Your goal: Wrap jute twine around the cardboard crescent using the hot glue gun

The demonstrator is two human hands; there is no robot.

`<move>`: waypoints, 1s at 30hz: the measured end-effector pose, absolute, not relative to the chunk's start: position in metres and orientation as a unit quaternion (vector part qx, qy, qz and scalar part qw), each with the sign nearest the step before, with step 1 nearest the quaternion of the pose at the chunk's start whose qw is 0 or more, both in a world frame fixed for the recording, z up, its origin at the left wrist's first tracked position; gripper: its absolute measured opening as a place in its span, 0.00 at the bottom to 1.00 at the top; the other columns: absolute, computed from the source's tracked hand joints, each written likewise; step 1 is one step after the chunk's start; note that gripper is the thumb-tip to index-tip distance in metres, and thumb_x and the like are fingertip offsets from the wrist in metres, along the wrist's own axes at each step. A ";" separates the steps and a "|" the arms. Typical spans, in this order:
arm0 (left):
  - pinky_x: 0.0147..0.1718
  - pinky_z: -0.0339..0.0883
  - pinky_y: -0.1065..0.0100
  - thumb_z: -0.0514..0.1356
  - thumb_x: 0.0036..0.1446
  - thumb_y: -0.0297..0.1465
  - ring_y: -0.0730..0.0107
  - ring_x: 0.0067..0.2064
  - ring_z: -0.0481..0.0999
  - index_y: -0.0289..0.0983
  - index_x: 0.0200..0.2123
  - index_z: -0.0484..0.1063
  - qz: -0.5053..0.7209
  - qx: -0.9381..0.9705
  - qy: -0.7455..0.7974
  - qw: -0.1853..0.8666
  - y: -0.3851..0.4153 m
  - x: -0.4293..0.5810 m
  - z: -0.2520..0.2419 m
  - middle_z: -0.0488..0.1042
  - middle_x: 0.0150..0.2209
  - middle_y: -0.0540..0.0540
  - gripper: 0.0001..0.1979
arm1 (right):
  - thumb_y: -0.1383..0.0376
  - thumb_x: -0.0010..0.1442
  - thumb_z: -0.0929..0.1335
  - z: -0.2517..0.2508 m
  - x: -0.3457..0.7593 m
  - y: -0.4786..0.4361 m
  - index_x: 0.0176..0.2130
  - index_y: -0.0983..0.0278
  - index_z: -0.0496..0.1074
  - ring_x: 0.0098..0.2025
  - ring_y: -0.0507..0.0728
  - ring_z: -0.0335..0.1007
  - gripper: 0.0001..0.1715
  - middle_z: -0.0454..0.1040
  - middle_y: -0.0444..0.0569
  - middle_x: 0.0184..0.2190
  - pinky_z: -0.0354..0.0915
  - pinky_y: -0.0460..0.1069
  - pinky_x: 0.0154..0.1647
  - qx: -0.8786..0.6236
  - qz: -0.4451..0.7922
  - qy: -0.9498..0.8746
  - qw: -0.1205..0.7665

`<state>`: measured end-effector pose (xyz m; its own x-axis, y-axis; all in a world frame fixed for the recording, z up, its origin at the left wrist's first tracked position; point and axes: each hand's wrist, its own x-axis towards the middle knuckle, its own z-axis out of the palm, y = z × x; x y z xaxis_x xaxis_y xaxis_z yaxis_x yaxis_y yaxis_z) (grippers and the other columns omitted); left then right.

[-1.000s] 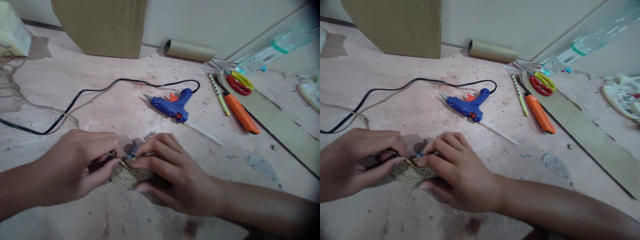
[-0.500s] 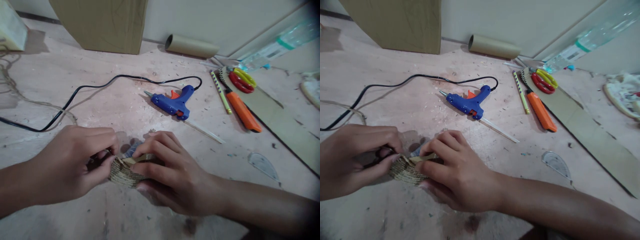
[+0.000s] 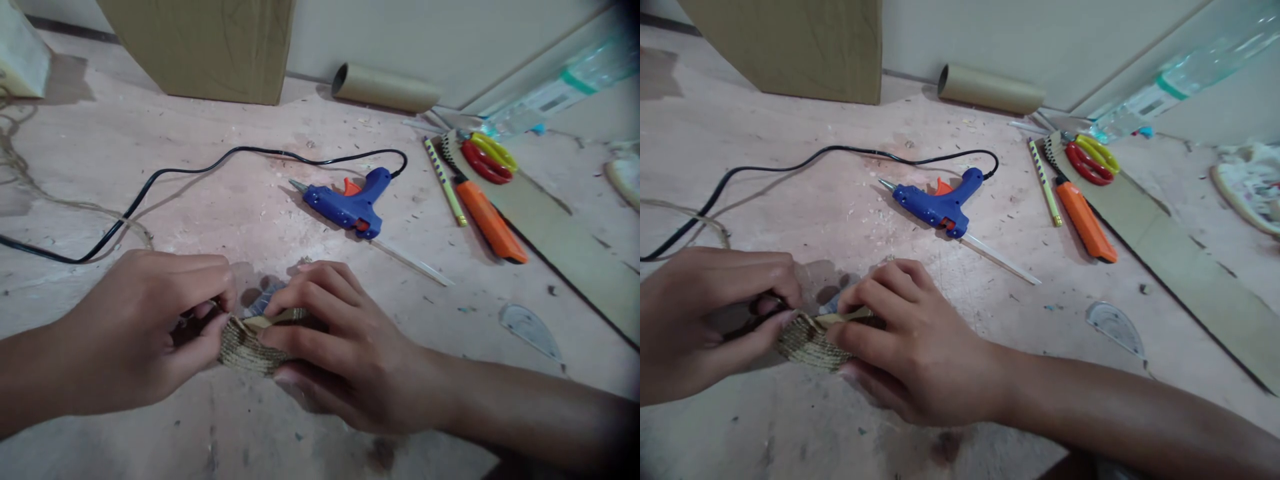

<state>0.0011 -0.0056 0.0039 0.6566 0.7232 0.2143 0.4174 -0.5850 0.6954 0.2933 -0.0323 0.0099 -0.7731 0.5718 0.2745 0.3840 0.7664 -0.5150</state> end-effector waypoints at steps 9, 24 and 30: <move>0.25 0.59 0.69 0.58 0.73 0.26 0.75 0.25 0.67 0.44 0.38 0.71 0.256 0.856 0.322 0.313 -0.004 0.001 0.004 0.70 0.28 0.57 0.09 | 0.60 0.80 0.74 0.010 0.291 -0.030 0.56 0.63 0.73 0.53 0.59 0.76 0.12 0.83 0.50 0.51 0.70 0.59 0.59 -0.266 0.239 -0.897 0.258; 0.26 0.60 0.68 0.57 0.74 0.25 0.73 0.26 0.69 0.43 0.36 0.67 0.265 0.856 0.312 0.316 -0.003 0.003 0.006 0.72 0.28 0.55 0.11 | 0.67 0.84 0.70 0.004 0.266 -0.027 0.44 0.63 0.77 0.39 0.55 0.72 0.10 0.84 0.47 0.39 0.70 0.53 0.41 -0.268 0.172 -0.904 0.284; 0.26 0.59 0.67 0.57 0.73 0.26 0.73 0.26 0.68 0.43 0.37 0.69 0.260 0.855 0.317 0.318 -0.003 0.002 0.005 0.72 0.28 0.56 0.10 | 0.73 0.81 0.70 0.002 0.272 -0.030 0.45 0.64 0.73 0.39 0.55 0.70 0.08 0.81 0.48 0.38 0.70 0.54 0.41 -0.265 0.207 -0.892 0.304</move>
